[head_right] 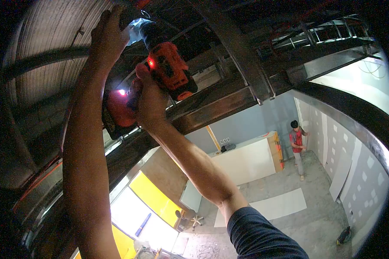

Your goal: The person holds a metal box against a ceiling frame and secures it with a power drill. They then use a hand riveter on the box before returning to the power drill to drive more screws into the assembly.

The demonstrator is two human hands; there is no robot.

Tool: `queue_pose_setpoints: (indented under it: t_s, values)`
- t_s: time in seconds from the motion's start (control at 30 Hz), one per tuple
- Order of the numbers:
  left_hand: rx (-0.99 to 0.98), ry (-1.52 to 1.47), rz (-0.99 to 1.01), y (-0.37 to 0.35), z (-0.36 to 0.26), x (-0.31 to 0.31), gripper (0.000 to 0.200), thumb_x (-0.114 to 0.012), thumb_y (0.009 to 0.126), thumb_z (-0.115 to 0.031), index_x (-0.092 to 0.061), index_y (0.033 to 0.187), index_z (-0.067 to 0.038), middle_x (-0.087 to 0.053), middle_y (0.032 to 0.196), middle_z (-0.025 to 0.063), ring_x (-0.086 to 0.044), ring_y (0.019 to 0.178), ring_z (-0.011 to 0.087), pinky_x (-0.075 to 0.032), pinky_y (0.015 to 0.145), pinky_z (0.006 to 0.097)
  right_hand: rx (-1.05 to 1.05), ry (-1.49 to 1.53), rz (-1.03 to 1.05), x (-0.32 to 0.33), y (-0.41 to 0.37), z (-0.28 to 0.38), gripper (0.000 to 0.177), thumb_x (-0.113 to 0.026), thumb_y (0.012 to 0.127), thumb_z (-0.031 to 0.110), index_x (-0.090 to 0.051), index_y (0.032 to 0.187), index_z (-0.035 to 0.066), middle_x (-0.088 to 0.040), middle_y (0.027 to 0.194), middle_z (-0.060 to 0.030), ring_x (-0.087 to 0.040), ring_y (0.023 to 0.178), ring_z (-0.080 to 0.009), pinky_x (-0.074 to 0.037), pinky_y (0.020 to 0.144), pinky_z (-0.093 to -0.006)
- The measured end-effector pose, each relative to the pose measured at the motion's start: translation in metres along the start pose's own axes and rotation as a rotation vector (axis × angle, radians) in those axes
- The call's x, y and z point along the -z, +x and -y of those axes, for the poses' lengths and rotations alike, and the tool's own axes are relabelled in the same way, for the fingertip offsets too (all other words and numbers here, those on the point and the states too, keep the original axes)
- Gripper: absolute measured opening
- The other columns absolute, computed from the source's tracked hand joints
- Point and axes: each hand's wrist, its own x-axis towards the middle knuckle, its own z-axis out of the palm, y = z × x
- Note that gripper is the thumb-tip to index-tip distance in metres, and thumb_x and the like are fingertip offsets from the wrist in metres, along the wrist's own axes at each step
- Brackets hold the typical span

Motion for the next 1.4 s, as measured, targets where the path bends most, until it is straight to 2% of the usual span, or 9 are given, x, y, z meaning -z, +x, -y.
queue_pose_setpoints:
  t_s: [0.1,0.17,0.3,0.37,0.9,1.07,1.13,1.33,1.4]
  values:
    - [0.06,0.009,0.053,0.005,0.006,-0.007,0.06,-0.066,0.082,-0.003,-0.046,0.139,-0.005,-0.05,0.131,0.0266,-0.057,0.109,0.0516,-0.052,0.093,0.0546,0.029,0.008,0.024,0.001,0.003,-0.002,0.024,-0.072,0.092,0.026,-0.055,0.078,0.016,-0.048,0.062,0.0052,-0.045,0.054,-0.0087,-0.039,0.055,-0.0263]
    - [-0.121,0.131,-0.068,0.018,0.046,-0.045,0.059,-0.075,0.082,-0.023,-0.051,0.135,-0.01,-0.059,0.117,0.0213,-0.062,0.106,0.0447,-0.053,0.087,0.0544,0.023,-0.01,-0.006,-0.002,0.0,-0.001,0.025,-0.072,0.092,0.026,-0.054,0.077,0.016,-0.047,0.061,0.0054,-0.044,0.054,-0.0088,-0.038,0.055,-0.0263]
    - [-0.169,0.113,-0.087,0.013,0.035,-0.035,0.061,-0.075,0.083,-0.019,-0.049,0.137,-0.01,-0.058,0.118,0.0218,-0.062,0.104,0.046,-0.053,0.088,0.0552,0.028,0.008,0.007,0.001,0.002,-0.002,0.026,-0.073,0.091,0.024,-0.053,0.075,0.017,-0.046,0.06,0.0055,-0.043,0.053,-0.0088,-0.038,0.054,-0.0265]
    - [0.059,0.026,0.049,0.001,0.005,-0.007,0.059,-0.067,0.083,-0.004,-0.047,0.139,-0.005,-0.05,0.132,0.0255,-0.057,0.11,0.0512,-0.052,0.093,0.0548,0.027,0.025,0.049,0.005,0.002,-0.003,0.026,-0.074,0.09,0.023,-0.054,0.075,0.017,-0.047,0.06,0.0053,-0.043,0.053,-0.0086,-0.038,0.054,-0.0263]
    - [0.045,0.034,0.033,0.004,0.009,-0.009,0.06,-0.071,0.085,-0.013,-0.047,0.14,-0.006,-0.05,0.13,0.0253,-0.059,0.106,0.0502,-0.052,0.09,0.0549,0.154,-0.095,0.053,0.005,0.009,-0.008,0.019,-0.074,0.09,0.022,-0.058,0.08,0.017,-0.052,0.064,0.0052,-0.046,0.055,-0.0062,-0.039,0.053,-0.0242]
    - [-0.24,0.036,-0.113,0.009,0.045,-0.04,0.061,-0.073,0.084,-0.018,-0.047,0.139,-0.011,-0.058,0.119,0.0223,-0.062,0.104,0.0467,-0.054,0.087,0.0557,0.054,0.008,0.032,-0.001,-0.002,-0.008,0.021,-0.074,0.091,0.023,-0.058,0.079,0.017,-0.051,0.063,0.0052,-0.046,0.054,-0.0068,-0.039,0.053,-0.0246]
    - [-0.188,0.055,-0.08,0.015,0.043,-0.037,0.062,-0.073,0.084,-0.016,-0.047,0.139,-0.01,-0.058,0.118,0.0226,-0.062,0.104,0.0469,-0.054,0.087,0.0552,0.042,0.082,0.108,-0.005,0.0,-0.006,0.023,-0.074,0.091,0.024,-0.057,0.078,0.017,-0.051,0.063,0.0053,-0.046,0.054,-0.007,-0.04,0.053,-0.0248]
    - [-0.191,0.078,-0.082,0.013,0.039,-0.04,0.064,-0.074,0.083,-0.014,-0.045,0.14,-0.01,-0.057,0.12,0.0228,-0.062,0.103,0.0468,-0.055,0.083,0.0543,0.129,-0.191,0.001,0.011,0.008,-0.003,0.025,-0.07,0.094,0.026,-0.055,0.077,0.017,-0.047,0.061,0.006,-0.043,0.053,-0.0061,-0.037,0.052,-0.0247]
    - [-0.196,0.109,-0.088,0.01,0.04,-0.045,0.064,-0.074,0.083,-0.015,-0.045,0.14,-0.011,-0.057,0.12,0.0225,-0.062,0.103,0.0466,-0.055,0.082,0.0545,0.094,-0.042,0.18,0.014,0.012,-0.004,0.025,-0.069,0.095,0.026,-0.055,0.077,0.017,-0.045,0.06,0.0062,-0.042,0.052,-0.0062,-0.037,0.051,-0.025]
